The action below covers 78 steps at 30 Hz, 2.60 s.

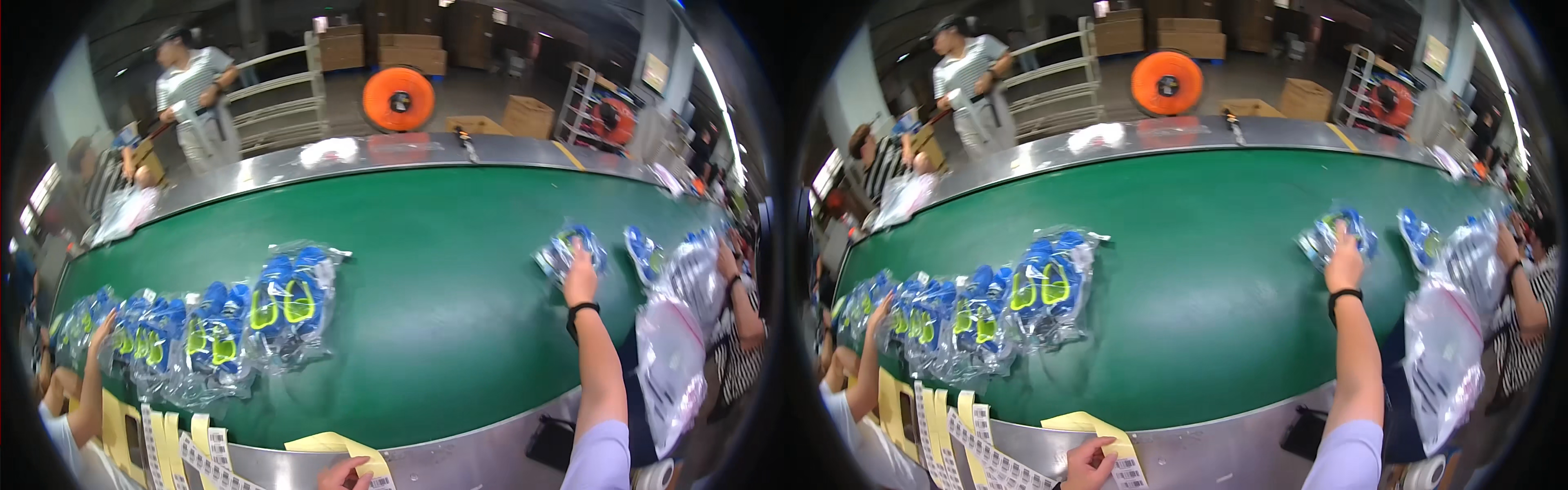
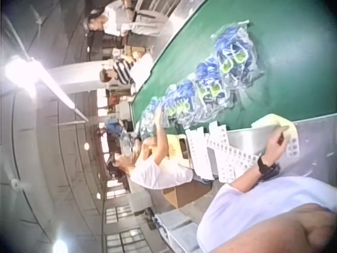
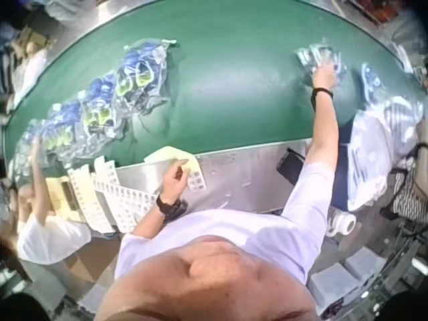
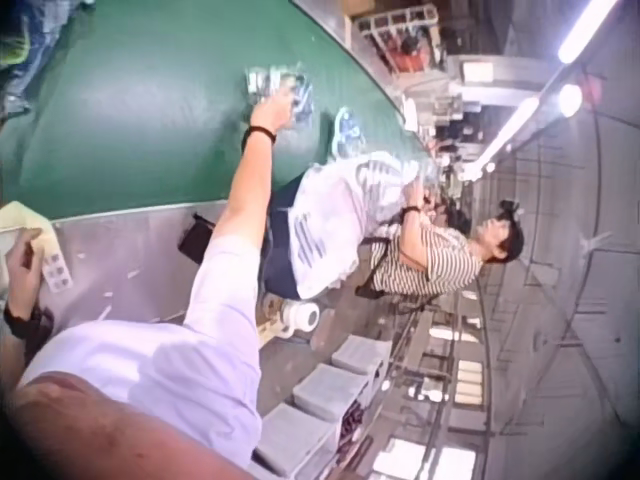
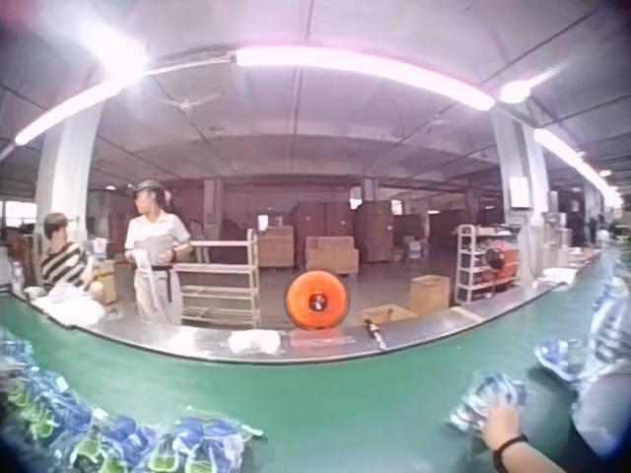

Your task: Peel barcode sticker labels from a sheet and apply them to plastic bags containing manufactured shoes on a conveyor belt line.

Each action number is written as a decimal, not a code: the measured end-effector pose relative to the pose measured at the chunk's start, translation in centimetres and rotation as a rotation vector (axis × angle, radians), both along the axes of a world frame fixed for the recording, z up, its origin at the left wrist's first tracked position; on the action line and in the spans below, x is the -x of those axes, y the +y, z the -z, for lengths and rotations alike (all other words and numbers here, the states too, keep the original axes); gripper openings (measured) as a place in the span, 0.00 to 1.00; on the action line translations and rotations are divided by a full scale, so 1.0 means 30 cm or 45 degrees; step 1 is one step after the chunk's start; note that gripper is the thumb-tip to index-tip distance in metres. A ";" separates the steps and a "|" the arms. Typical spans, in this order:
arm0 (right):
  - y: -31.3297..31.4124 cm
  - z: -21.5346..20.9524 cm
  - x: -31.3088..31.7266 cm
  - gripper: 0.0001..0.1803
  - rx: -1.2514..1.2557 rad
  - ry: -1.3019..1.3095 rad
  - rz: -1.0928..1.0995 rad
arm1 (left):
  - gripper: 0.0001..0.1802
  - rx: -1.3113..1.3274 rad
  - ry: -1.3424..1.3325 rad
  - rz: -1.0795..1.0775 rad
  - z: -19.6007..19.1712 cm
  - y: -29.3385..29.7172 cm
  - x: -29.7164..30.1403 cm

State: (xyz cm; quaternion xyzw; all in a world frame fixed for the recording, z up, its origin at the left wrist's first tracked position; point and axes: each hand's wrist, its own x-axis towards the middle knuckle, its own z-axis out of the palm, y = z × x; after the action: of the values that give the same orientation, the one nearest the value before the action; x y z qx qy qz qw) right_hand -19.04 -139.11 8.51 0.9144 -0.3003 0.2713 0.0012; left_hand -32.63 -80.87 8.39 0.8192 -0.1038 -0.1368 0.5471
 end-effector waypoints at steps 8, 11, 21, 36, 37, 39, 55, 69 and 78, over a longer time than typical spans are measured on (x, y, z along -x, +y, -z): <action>0.086 0.118 -0.333 0.10 -0.625 -0.413 -0.357 | 0.16 -0.017 -0.115 0.045 -0.027 -0.008 -0.027; 0.540 -0.066 -0.267 0.10 -0.872 -0.223 -1.081 | 0.16 -0.010 0.023 0.103 0.005 0.009 -0.031; 1.176 -0.309 0.327 0.09 -1.016 -0.031 -1.631 | 0.13 0.718 0.202 -0.222 -0.080 -0.021 -0.034; 1.296 -0.156 0.606 0.07 -1.867 0.326 -1.032 | 0.14 0.353 0.072 0.062 -0.171 -0.015 0.030; 1.313 -0.171 0.606 0.06 -1.875 0.145 -1.007 | 0.14 0.411 0.040 0.029 -0.178 -0.025 0.035; 1.328 -0.174 0.598 0.05 -1.944 -0.130 -0.991 | 0.13 0.465 0.045 -0.012 -0.205 -0.031 0.045; 1.285 -0.190 0.563 0.03 -1.822 0.008 -1.159 | 0.14 0.058 -0.206 0.263 -0.173 -0.004 0.017; 1.292 -0.167 0.548 0.02 -2.043 0.155 -0.983 | 0.13 0.088 -0.411 0.394 -0.121 0.025 -0.020; 1.322 -0.086 0.565 0.03 -2.040 0.037 -0.963 | 0.14 0.305 -0.638 0.298 -0.084 0.048 -0.019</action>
State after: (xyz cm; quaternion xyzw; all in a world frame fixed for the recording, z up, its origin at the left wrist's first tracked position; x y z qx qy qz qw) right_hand -36.00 -99.46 11.09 0.6820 -0.0776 -0.0500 -0.7255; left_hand -32.04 -79.44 10.92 0.7395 -0.3448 0.0205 0.5777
